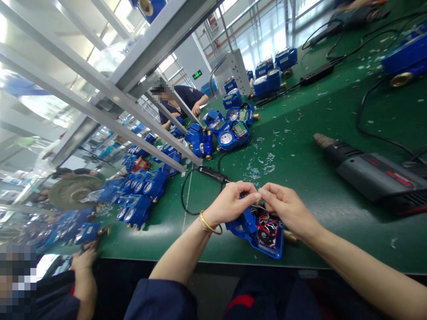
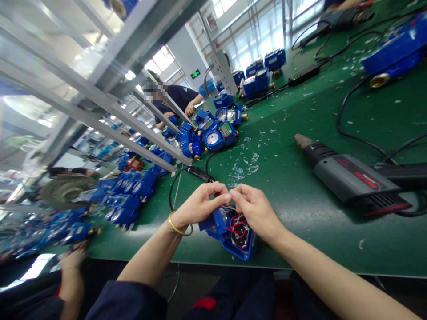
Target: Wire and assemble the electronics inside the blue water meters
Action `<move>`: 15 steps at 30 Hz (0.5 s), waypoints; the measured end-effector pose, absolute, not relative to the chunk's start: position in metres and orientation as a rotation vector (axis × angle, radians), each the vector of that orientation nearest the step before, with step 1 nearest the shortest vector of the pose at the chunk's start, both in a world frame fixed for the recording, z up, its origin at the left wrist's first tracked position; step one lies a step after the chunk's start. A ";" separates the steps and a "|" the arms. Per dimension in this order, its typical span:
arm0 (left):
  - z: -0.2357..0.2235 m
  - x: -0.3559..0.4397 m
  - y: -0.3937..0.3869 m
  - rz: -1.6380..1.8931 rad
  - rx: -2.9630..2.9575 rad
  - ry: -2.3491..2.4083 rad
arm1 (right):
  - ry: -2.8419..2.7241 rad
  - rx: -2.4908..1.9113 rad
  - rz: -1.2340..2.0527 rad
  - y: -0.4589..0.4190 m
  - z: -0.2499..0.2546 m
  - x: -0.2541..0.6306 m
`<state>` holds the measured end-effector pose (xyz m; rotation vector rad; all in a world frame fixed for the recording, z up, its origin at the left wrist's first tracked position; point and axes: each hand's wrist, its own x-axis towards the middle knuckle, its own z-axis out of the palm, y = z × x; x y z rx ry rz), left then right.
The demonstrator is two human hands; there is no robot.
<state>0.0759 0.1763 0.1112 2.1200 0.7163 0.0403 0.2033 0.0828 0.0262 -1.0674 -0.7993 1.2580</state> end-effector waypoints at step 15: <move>0.122 0.081 0.157 0.198 2.572 0.917 | -0.899 -1.057 1.264 0.076 0.027 0.205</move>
